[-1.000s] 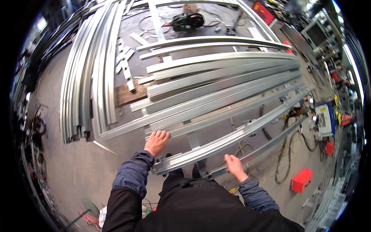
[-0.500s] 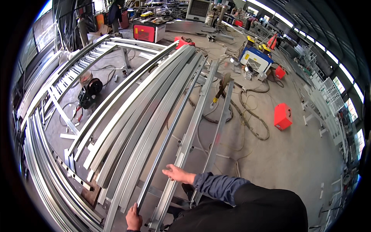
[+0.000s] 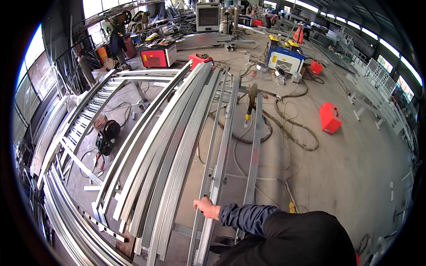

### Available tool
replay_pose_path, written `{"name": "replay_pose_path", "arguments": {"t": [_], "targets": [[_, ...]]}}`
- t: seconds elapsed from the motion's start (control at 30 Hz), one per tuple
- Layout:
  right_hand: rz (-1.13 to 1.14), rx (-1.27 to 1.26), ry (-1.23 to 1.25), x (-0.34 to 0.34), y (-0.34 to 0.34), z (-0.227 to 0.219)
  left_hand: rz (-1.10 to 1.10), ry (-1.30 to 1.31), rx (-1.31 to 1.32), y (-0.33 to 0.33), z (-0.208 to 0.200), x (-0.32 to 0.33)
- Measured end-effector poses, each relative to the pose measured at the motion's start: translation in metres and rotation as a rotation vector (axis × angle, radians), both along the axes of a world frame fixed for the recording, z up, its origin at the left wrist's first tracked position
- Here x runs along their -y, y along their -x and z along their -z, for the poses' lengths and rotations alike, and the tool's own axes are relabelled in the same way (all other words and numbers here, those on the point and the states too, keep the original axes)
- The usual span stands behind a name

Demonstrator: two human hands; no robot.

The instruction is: The person welds multiple aluminum frame sections using a handheld welding tool, creating bright sparks at each joint. They repeatedly position and weld the frame pieces, then lift and reposition the assembled structure within the workshop.

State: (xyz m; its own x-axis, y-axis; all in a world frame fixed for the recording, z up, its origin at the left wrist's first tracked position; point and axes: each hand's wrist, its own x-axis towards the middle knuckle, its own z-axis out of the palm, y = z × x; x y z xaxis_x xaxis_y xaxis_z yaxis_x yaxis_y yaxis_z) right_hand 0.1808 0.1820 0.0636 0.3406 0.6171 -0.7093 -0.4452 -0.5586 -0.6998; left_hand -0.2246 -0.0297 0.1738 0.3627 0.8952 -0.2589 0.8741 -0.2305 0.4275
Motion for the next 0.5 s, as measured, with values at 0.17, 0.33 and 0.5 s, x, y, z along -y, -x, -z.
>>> {"name": "replay_pose_path", "arguments": {"t": [0.17, 0.33, 0.5], "targets": [[0.117, 0.033, -0.105, 0.024, -0.010, 0.048, 0.064, -0.042, 0.024, 0.007, 0.020, 0.006], [0.075, 0.032, -0.082, 0.025, -0.015, 0.000, 0.015, -0.010, -0.049, 0.001, 0.007, 0.011], [0.107, -0.045, -0.140, 0.021, -0.033, 0.007, -0.008, -0.023, 0.024, -0.032, -0.025, 0.006]]}}
